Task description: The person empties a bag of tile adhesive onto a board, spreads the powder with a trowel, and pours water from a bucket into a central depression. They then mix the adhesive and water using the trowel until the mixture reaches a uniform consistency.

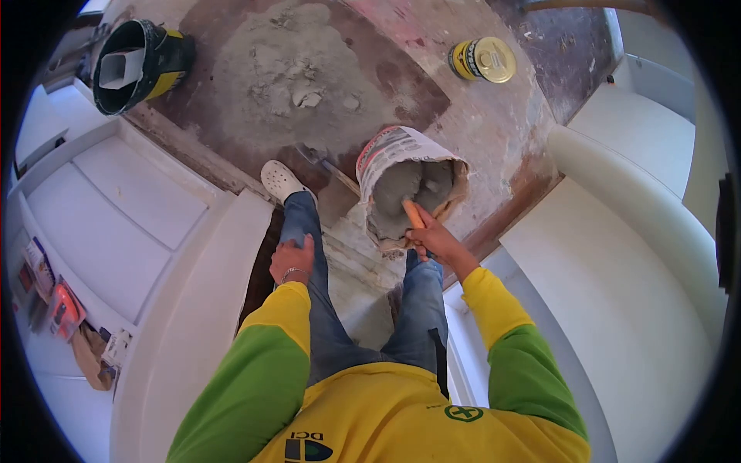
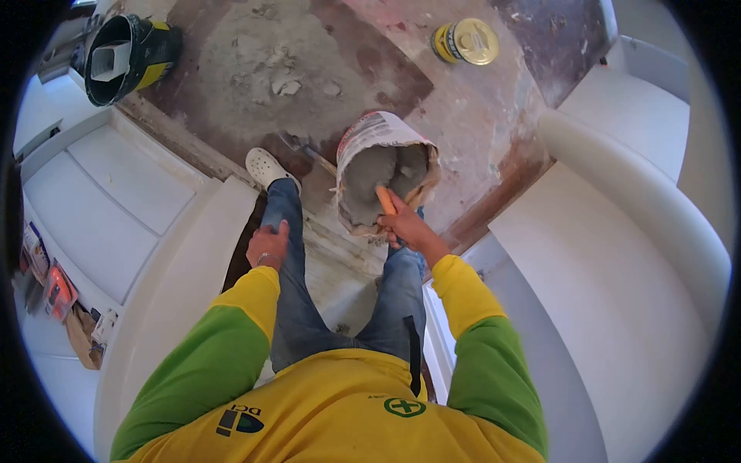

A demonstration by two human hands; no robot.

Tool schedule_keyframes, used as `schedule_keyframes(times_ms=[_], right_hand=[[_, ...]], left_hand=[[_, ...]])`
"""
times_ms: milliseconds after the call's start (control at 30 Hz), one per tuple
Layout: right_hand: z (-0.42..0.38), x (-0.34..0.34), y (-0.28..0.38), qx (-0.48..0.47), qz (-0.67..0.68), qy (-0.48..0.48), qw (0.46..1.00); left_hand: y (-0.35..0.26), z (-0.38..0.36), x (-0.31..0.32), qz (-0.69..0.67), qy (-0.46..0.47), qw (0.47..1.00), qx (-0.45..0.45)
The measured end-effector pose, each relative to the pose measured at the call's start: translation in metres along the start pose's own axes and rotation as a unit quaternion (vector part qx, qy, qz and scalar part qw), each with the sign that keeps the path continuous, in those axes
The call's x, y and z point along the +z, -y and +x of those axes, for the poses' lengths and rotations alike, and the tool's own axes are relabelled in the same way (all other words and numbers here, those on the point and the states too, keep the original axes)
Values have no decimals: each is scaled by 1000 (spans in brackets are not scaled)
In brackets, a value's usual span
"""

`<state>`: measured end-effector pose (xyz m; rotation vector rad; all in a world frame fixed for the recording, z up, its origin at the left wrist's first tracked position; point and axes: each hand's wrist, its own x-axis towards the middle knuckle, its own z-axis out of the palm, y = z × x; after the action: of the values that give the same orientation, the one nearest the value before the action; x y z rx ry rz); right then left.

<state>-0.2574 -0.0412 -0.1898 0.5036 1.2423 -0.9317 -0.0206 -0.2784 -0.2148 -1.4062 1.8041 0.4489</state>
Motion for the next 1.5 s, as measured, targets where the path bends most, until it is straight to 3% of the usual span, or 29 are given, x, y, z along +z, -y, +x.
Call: schedule_keyframes(times_ms=[133, 300, 500, 833, 1500], right_hand=[[-2, 3, -15, 14, 4, 13, 1000], [2, 3, -25, -14, 171, 68, 983], [-17, -9, -36, -5, 240, 113, 964], [-49, -48, -51, -5, 239, 158, 958], [-160, -56, -13, 37, 163, 87, 982]], left_hand=[[-11, -4, -1, 25, 7, 1000, -6], [-23, -11, 2, 31, 5, 1000, -6], [-25, -11, 19, 47, -16, 999, -2], [-30, -13, 23, 64, -21, 998, -1], [-14, 2, 5, 33, 9, 999, -13]])
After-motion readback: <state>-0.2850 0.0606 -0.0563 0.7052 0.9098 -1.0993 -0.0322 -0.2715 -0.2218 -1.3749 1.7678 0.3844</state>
